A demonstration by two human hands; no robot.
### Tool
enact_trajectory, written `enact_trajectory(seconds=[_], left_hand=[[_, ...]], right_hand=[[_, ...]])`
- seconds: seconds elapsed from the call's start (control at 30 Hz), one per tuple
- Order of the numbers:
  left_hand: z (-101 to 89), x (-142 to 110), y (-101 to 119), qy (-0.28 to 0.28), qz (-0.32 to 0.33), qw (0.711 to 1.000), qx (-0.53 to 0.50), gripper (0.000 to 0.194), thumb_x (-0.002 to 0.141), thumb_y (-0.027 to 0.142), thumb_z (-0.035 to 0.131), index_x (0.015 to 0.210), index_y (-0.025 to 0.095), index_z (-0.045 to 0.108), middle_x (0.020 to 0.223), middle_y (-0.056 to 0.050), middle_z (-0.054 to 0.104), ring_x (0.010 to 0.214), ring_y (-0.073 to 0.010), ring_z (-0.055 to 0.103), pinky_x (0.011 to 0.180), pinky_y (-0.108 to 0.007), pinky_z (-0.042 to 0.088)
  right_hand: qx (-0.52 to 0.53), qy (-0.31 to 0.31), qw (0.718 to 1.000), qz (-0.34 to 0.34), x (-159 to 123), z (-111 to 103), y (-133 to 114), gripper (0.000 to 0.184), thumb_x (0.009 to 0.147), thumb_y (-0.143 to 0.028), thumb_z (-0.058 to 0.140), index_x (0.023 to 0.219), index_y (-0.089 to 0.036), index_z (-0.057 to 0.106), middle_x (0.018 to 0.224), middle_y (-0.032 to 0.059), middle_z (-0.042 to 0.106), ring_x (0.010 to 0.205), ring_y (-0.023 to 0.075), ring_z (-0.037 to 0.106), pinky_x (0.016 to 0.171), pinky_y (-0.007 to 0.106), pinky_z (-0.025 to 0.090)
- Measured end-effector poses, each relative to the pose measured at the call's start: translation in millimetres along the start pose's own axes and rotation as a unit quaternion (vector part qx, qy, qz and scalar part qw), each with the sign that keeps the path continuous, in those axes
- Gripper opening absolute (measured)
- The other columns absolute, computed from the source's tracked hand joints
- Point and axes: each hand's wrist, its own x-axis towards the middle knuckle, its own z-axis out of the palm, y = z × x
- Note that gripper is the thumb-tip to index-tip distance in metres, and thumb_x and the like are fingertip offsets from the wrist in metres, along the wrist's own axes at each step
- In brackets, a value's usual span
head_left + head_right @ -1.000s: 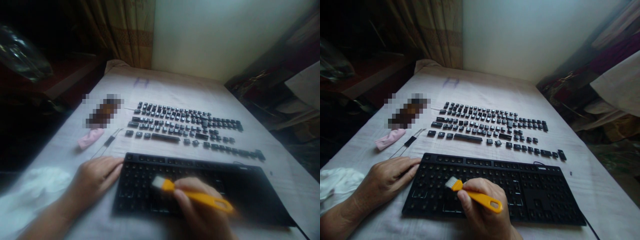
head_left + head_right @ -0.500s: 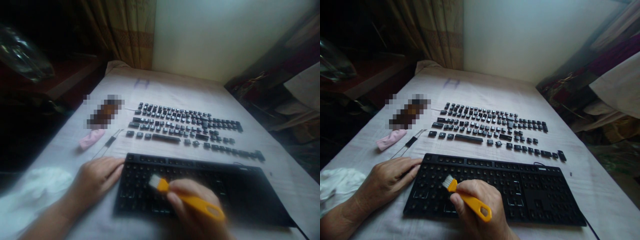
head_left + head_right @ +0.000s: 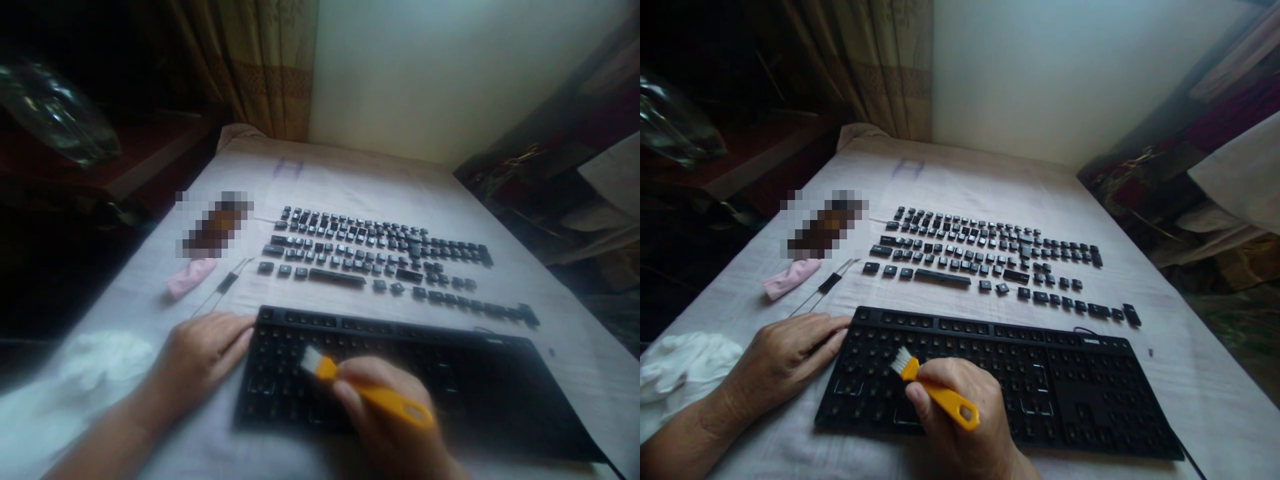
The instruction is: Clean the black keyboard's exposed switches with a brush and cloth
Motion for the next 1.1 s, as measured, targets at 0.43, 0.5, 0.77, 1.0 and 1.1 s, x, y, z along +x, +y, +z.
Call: enact_trajectory(seconds=[0.43,0.5,0.77,1.0,1.1], left_hand=[[1.5,1,0,0.007,0.01,1.0,-0.009,0.025,0.101,0.029,0.049,0.117,0.024,0.067,0.089,0.001,0.076,0.076,-0.014,0.073,0.064,-0.026,0.055],[1.6,0,0,0.003,0.004,1.0,-0.012,0.024,0.1,0.029,0.049,0.115,0.024,0.067,0.089,0.002,0.076,0.076,-0.0142,0.072,0.064,-0.027,0.055],[2.1,0,0,0.009,-0.003,1.0,-0.021,0.022,0.099,0.028,0.05,0.108,0.023,0.069,0.086,0.001,0.076,0.074,-0.0139,0.072,0.064,-0.026,0.053],[2.5,0,0,0.005,0.001,1.0,-0.004,0.023,0.101,0.029,0.048,0.108,0.022,0.068,0.085,0.002,0.075,0.075,-0.0128,0.071,0.064,-0.025,0.052],[1.6,0,1,0.004,-0.002,1.0,-0.009,0.023,0.1,0.03,0.048,0.108,0.022,0.068,0.086,0.002,0.075,0.075,-0.0129,0.071,0.064,-0.025,0.052]], right_hand=[[0.045,-0.039,0.998,0.021,2,-4,-6,0.005,0.098,-0.024,0.06,0.096,-0.022,0.064,0.077,-0.001,0.075,0.063,0.0121,0.072,0.063,0.019,0.057],[0.032,-0.047,0.998,0.002,7,-4,-8,0.007,0.099,-0.025,0.06,0.095,-0.021,0.064,0.076,-0.0003,0.076,0.062,0.0118,0.073,0.063,0.017,0.057],[0.03,-0.003,1.0,-0.009,20,10,-13,0.032,0.105,-0.037,0.052,0.082,-0.02,0.066,0.065,-0.0004,0.073,0.053,0.0111,0.071,0.053,0.016,0.054],[0.066,0.02,0.997,0.017,11,13,-9,0.022,0.103,-0.035,0.055,0.089,-0.02,0.066,0.07,-0.0006,0.074,0.057,0.011,0.071,0.058,0.017,0.055],[0.036,0.01,0.999,0.007,13,12,-9,0.02,0.101,-0.031,0.058,0.088,-0.02,0.066,0.071,0.0001,0.075,0.057,0.0119,0.072,0.058,0.018,0.055]])
